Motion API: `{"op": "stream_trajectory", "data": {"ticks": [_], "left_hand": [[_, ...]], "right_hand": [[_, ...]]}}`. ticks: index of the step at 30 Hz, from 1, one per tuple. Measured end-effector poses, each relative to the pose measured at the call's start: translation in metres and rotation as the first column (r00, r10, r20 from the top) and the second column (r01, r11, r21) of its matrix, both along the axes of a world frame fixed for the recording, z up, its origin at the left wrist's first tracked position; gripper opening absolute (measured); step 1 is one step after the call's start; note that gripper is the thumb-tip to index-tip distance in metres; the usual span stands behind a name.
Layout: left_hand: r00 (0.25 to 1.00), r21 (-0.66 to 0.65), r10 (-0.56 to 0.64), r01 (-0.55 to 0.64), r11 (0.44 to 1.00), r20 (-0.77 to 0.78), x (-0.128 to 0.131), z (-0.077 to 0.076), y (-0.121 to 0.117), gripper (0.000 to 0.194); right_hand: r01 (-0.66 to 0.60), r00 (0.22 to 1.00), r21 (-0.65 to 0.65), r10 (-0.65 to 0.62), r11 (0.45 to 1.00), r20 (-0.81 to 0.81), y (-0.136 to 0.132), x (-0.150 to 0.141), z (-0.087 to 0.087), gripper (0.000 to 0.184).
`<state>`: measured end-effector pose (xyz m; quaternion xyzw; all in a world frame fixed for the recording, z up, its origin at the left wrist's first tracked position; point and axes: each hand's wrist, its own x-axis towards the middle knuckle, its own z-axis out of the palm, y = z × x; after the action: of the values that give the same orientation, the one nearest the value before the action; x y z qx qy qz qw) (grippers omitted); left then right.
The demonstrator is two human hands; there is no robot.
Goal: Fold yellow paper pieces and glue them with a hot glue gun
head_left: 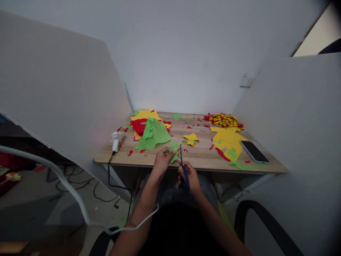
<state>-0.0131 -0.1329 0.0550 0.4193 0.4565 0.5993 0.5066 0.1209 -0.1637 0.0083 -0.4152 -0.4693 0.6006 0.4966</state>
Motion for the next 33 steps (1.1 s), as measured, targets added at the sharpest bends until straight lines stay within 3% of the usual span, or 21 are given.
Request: {"op": "stream_trajectory", "data": {"ticks": [11, 23, 33], "left_hand": [[0.994, -0.014, 0.04, -0.042, 0.999, -0.102, -0.005, 0.002, -0.003, 0.032], [0.985, -0.002, 0.101, -0.102, 0.995, -0.141, -0.019, 0.004, 0.003, 0.041], [0.989, 0.002, 0.073, -0.073, 0.997, -0.132, -0.023, 0.006, 0.003, 0.037]], "right_hand": [[0.0, 1.0, -0.015, 0.0, 1.0, -0.006, -0.001, -0.004, -0.002, 0.06], [0.036, 0.999, -0.004, -0.036, 0.999, 0.005, 0.001, 0.0, -0.002, 0.058], [0.026, 1.0, 0.007, -0.026, 1.0, 0.012, -0.002, -0.001, 0.0, 0.058]]}}
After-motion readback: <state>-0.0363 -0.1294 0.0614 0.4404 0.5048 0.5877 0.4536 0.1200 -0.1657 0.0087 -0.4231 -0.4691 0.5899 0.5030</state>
